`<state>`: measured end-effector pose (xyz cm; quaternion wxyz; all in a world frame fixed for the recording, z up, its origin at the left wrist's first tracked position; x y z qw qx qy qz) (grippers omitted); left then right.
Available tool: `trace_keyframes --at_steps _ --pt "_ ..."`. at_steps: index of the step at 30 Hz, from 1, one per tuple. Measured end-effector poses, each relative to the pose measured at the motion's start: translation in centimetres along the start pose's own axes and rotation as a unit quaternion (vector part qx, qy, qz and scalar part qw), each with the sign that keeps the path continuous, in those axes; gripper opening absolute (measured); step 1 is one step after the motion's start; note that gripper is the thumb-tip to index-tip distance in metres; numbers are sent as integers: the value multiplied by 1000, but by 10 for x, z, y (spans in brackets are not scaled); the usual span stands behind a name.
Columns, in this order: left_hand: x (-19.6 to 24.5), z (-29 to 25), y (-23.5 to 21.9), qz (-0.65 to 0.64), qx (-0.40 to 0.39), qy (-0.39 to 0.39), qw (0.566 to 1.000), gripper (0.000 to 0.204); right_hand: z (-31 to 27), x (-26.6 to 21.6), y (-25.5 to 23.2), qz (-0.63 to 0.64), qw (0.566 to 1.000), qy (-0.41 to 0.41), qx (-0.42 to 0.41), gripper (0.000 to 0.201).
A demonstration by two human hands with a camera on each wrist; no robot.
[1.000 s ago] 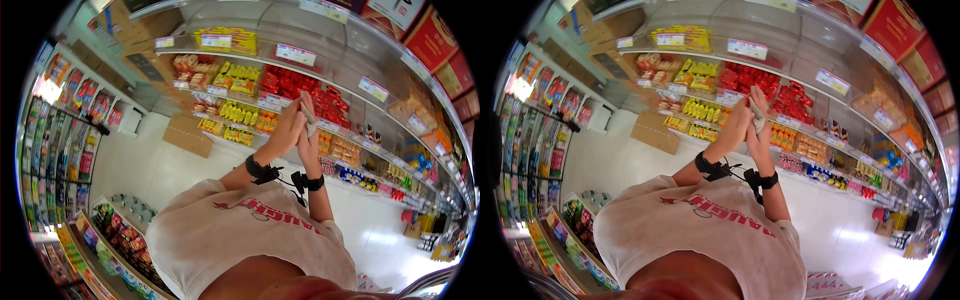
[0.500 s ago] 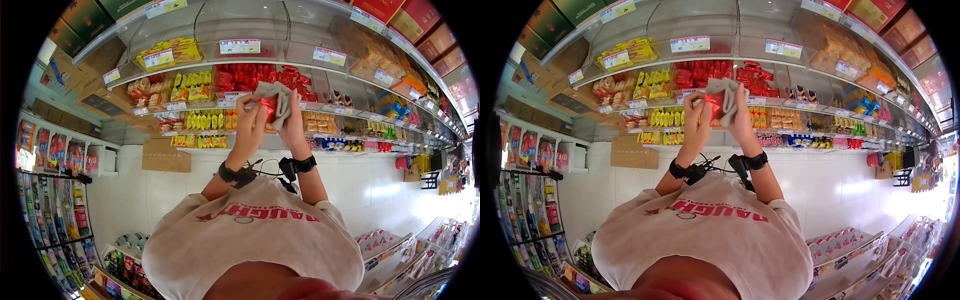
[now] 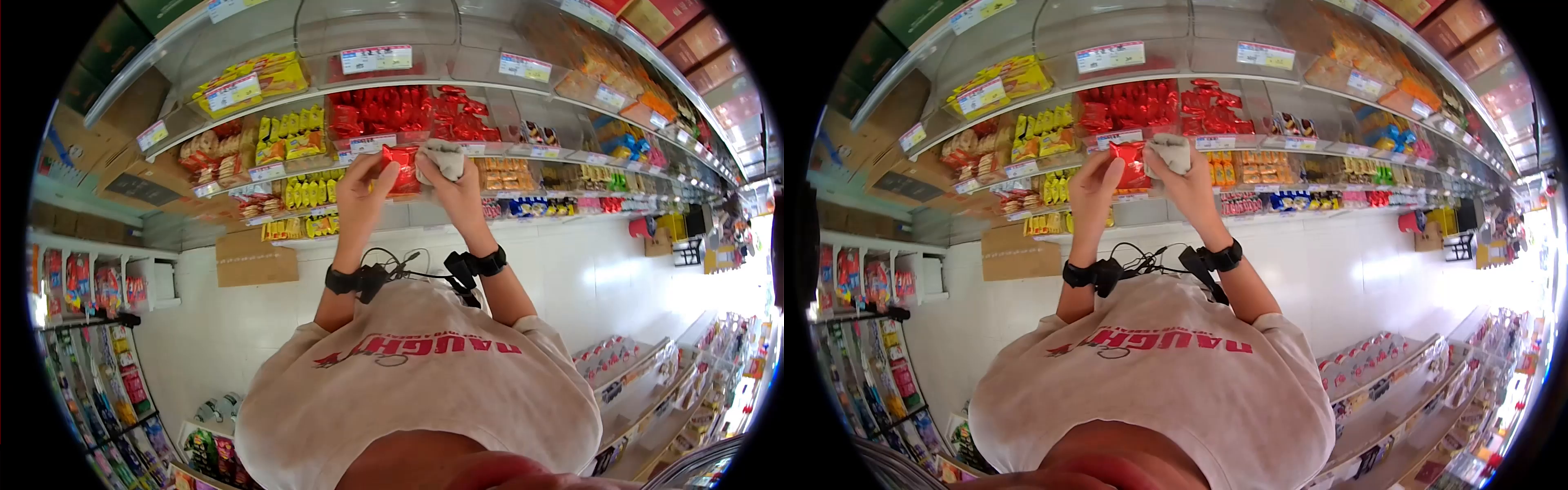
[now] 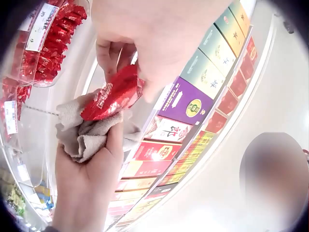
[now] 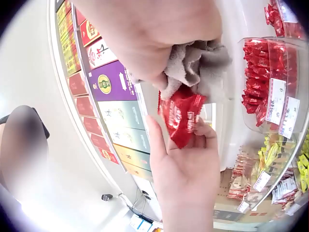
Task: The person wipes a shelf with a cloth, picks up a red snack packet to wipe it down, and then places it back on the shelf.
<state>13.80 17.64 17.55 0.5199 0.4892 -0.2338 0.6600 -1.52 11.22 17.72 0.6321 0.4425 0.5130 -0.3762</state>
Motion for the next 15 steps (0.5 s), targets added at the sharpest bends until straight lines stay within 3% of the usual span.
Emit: trace_keyframes --at_steps 2,5,6,9,10,13,15 --pt "-2 1 -6 17 -19 16 1000 20 1 10 1 39 999 25 16 27" --pt "-8 0 -23 27 -11 32 999 20 -10 18 24 94 992 79 -33 23" --pt "-9 -2 -28 29 -16 7 999 25 -11 21 28 5 996 83 -40 24" --pt "-6 -8 -43 225 -33 -22 974 34 -15 18 33 -113 992 60 3 27" --pt "-21 -15 -51 210 -56 -100 971 38 -14 13 35 -210 977 -35 10 38" --pt "-21 -23 -48 126 -70 -55 988 41 -18 1 49 -298 945 -133 26 52" --pt "-23 -30 -44 69 -61 -88 992 48 -26 7 68 -313 934 -172 -3 56"
Point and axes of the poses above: each hand's wrist, its own z-axis towards the middle knuckle, its own y-axis out of the palm, x = y × z, the point moved 6 cm from there along z, towards the middle knuckle, and after that the axes turned 7 degrees about y, right-handed, at the moved point
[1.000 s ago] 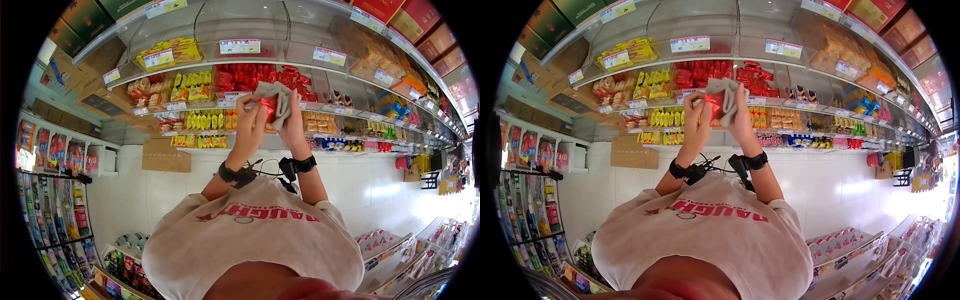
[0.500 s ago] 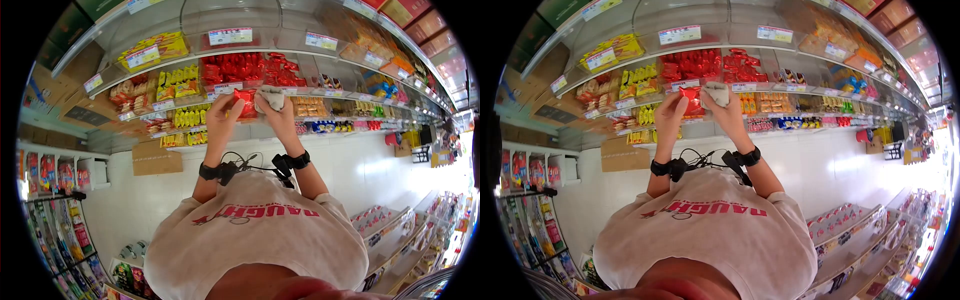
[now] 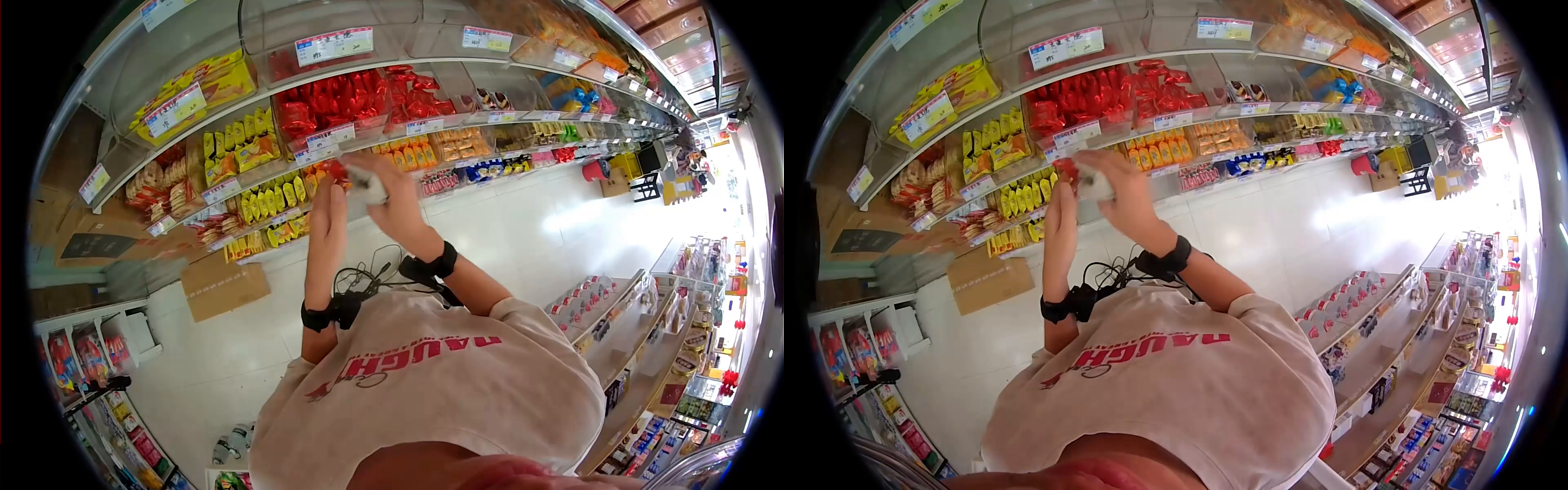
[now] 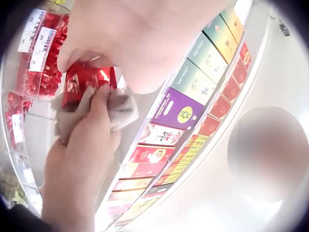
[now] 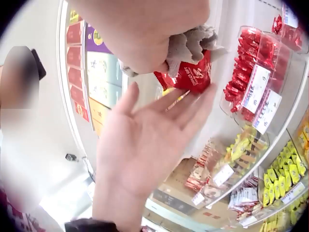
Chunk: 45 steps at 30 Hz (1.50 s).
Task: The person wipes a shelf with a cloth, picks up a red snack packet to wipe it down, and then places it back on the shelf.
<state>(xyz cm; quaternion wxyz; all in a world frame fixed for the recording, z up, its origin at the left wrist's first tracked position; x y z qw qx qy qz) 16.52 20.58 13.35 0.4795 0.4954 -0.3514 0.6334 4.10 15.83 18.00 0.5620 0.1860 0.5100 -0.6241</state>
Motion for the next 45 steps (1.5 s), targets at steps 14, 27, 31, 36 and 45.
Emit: trace_keyframes --at_steps 14,27,31,36,45 --pt "55 -18 53 39 -206 9 978 29 -54 93 -5 354 835 390 -162 46" --pt "52 9 159 114 -117 128 978 43 -52 72 -136 355 910 213 -31 30" --pt "45 6 189 90 -135 101 982 45 -56 86 -162 316 925 211 -26 28" --pt "29 -8 219 105 -111 -62 986 49 -65 99 -197 361 916 169 46 27" --pt "34 -15 264 81 -15 -99 992 57 -87 139 -248 344 924 159 51 31"
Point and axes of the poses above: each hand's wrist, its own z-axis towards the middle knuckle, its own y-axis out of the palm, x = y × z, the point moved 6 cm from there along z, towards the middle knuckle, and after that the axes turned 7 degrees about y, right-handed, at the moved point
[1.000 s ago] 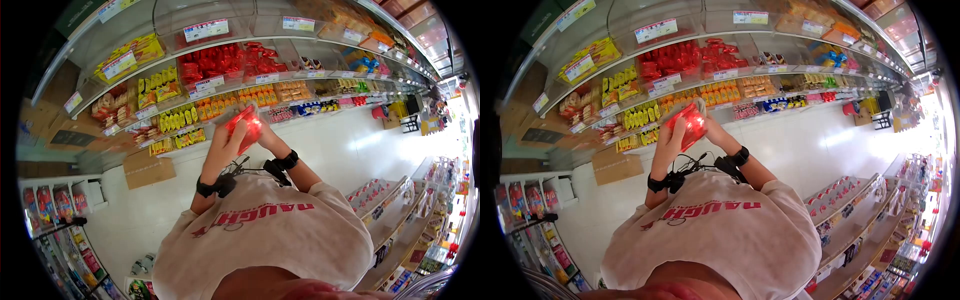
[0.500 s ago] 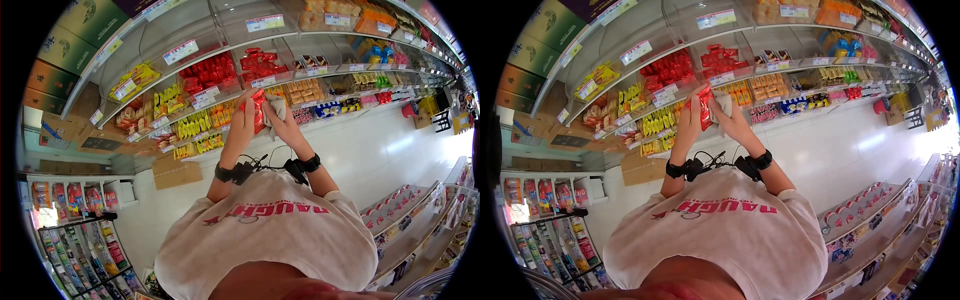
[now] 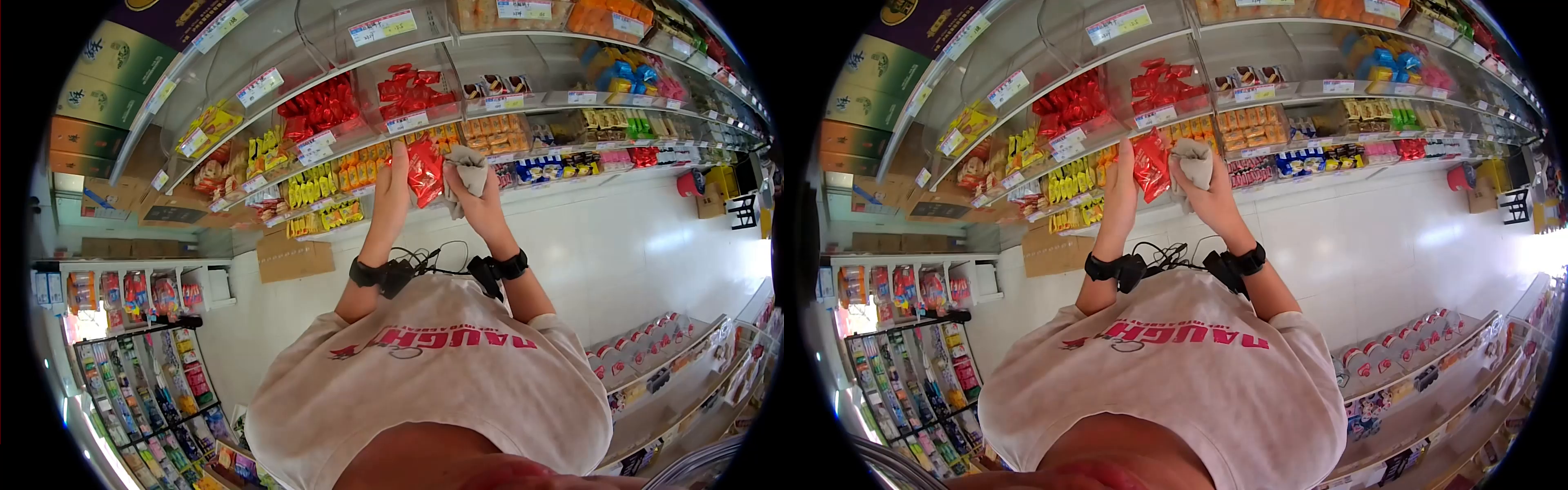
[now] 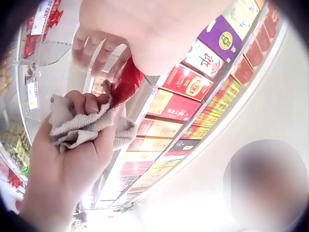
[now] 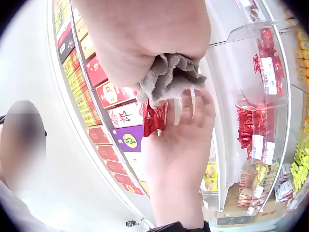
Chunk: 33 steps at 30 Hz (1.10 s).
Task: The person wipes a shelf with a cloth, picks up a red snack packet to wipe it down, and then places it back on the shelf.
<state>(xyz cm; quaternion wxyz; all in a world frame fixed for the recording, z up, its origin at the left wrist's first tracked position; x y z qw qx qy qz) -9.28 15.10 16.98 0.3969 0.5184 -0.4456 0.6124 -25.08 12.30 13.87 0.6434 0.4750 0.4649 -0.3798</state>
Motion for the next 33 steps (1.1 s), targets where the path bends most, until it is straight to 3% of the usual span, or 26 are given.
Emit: trace_keyframes --at_steps 3,6,9,12,15,18,21,24,27,33 --pt "-18 3 6 -74 10 12 997 50 2 -2 -9 -6 1000 -30 7 33" --pt "-13 10 8 -24 21 137 990 45 7 -4 -7 88 996 -22 18 36" --pt "-23 17 9 -13 -35 47 998 39 6 5 0 -21 996 70 -51 36" --pt "-6 17 9 -8 -51 12 999 40 13 3 -5 -155 988 6 7 38" --pt "-18 23 1 -37 -104 -23 994 47 16 -14 -7 -271 953 -106 81 41" --pt "-11 19 8 -213 -102 -54 970 52 15 -26 16 -362 908 -205 45 59" --pt "-33 35 -10 -202 -74 -70 974 55 11 -37 50 -405 869 -283 17 61" --pt "-33 38 -19 -117 -50 -57 990 51 13 -34 68 -412 875 -257 -8 79" --pt "9 28 -14 -26 -57 110 992 47 17 -32 79 -419 876 -237 -21 90" --pt "-1 35 -35 -109 -65 56 990 35 26 -28 90 -365 907 -203 -53 96"
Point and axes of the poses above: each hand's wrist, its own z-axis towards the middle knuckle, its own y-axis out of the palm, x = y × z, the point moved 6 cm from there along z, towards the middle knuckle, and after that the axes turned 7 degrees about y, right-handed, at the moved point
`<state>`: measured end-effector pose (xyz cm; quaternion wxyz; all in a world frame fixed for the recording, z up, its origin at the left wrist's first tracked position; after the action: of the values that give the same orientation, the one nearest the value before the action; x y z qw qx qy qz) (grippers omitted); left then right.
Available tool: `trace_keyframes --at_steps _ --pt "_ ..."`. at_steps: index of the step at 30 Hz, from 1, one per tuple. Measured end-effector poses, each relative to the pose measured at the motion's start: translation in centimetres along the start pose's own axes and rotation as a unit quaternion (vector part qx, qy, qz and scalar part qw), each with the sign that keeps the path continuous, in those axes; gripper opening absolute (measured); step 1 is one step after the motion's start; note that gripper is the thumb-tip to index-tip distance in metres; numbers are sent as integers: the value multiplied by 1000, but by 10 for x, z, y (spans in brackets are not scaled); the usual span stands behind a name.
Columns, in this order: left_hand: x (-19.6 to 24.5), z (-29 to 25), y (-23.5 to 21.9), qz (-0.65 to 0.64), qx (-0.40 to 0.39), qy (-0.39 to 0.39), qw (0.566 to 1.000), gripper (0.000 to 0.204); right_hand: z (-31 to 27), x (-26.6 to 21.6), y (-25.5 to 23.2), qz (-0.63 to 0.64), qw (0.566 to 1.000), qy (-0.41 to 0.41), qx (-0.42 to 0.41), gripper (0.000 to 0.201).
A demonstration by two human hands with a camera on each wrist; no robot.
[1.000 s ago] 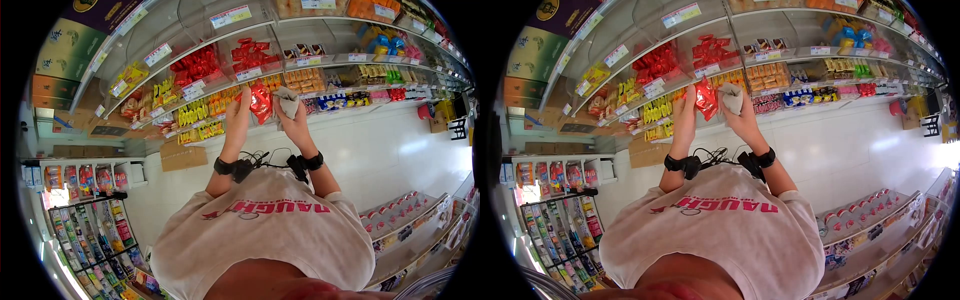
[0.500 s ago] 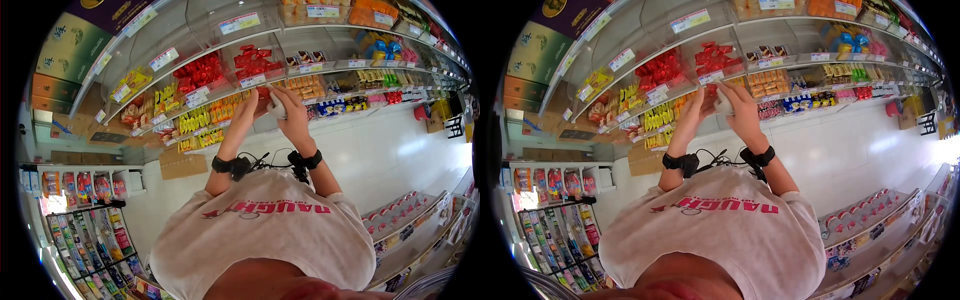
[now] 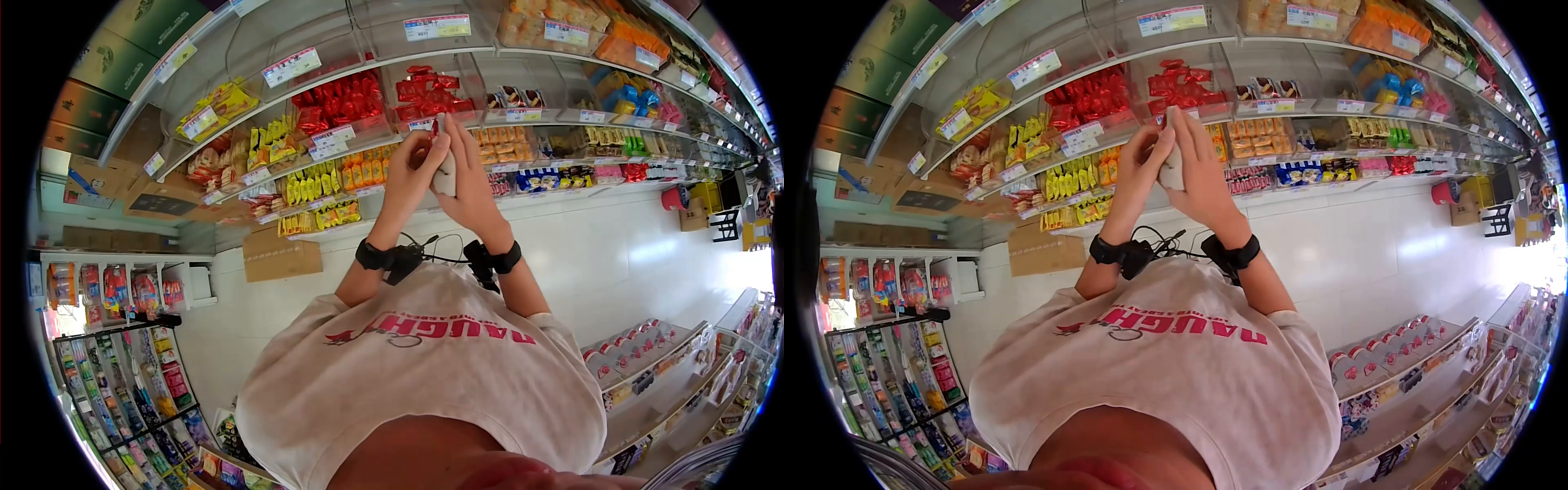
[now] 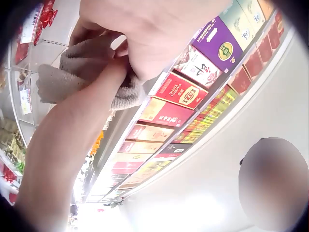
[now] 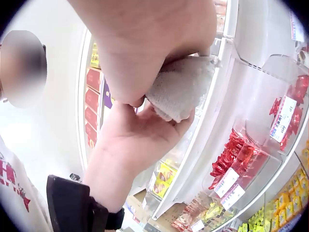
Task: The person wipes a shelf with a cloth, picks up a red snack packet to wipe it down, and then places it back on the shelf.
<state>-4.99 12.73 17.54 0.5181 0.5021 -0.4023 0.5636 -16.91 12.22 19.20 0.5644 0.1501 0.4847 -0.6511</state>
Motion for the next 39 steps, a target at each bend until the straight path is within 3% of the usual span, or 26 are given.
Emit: trace_keyframes --at_steps 1,4,7,10,13,16,19,22,23,26,27,31,34,39 --pt "0 -2 -4 -20 -2 -15 1000 34 1 2 1 24 1000 8 -5 95" --pt "4 1 -13 -20 -1 46 999 31 4 6 2 55 997 49 -4 85" --pt "-10 2 -37 77 9 15 997 31 4 27 10 163 979 117 -30 62" --pt "4 10 -41 184 -32 160 969 33 -5 49 22 189 939 255 -133 43" --pt "1 13 -46 197 -70 162 964 30 -4 42 26 254 932 242 -88 38" --pt "-18 11 -52 23 -66 4 998 30 1 47 26 241 935 257 -42 37" --pt "-22 11 -61 -26 -65 -53 996 26 6 40 23 238 945 226 9 37" --pt "-24 13 -72 -75 -97 -41 992 22 6 41 22 272 933 227 61 38" --pt "-25 15 -78 -77 -66 -24 995 21 8 41 24 277 930 227 80 35" --pt "-29 22 -97 -76 14 27 997 22 7 66 46 366 855 340 138 32" --pt "-31 23 -100 -74 30 41 996 22 7 59 53 396 837 360 115 29" --pt "-30 22 -96 -34 38 22 998 22 -2 64 84 347 870 349 18 25" --pt "-25 20 -89 -62 -35 -14 997 27 -1 61 73 252 897 363 7 25" --pt "-42 22 -79 -138 -65 -33 988 34 5 49 53 206 939 262 78 30"
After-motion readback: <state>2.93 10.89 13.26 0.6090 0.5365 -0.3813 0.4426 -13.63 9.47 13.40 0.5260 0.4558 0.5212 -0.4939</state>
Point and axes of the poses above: each hand's wrist, its own z-axis towards the middle knuckle, its own y-axis out of the palm, x = y × z, the point moved 6 cm from there along z, towards the middle knuckle, and after that the axes turned 7 degrees about y, right-handed, at the moved point
